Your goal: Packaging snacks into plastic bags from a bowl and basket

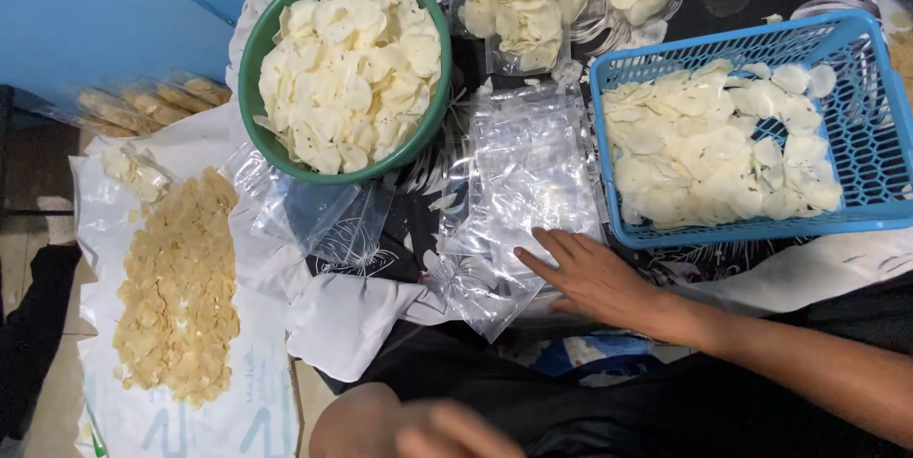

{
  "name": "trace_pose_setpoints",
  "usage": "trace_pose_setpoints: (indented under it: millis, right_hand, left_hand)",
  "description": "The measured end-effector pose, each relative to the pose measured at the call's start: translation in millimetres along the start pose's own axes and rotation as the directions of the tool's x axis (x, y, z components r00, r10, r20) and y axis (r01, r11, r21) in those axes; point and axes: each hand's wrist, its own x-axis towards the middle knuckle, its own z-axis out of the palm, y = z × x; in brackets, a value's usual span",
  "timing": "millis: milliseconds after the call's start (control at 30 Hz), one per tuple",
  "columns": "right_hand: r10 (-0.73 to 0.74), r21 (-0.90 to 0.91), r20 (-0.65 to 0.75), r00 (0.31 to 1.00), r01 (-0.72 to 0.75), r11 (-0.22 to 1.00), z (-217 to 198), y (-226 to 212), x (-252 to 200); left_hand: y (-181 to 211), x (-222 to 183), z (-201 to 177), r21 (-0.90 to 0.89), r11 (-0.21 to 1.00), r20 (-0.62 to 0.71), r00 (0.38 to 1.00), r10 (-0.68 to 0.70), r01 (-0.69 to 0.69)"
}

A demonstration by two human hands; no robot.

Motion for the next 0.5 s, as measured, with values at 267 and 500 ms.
trace_pose_setpoints:
  millis: [267,500]
  right_hand:
    - [0.14,-0.281,-0.095,0.986,-0.162,0.946,-6.2,6.3,12.3]
    - [0.069,-0.215,-0.294,0.953,-0.137,0.967,-35.2,10.1,24.9]
  left_hand:
    - [-145.4,15.9,-82.9,0.446,0.74,-0.274,0.864,-0.423,0.504]
    - [-181.8,2.5,-87.6,0.751,0.0,-0.29,0.329,-0.899,0.66]
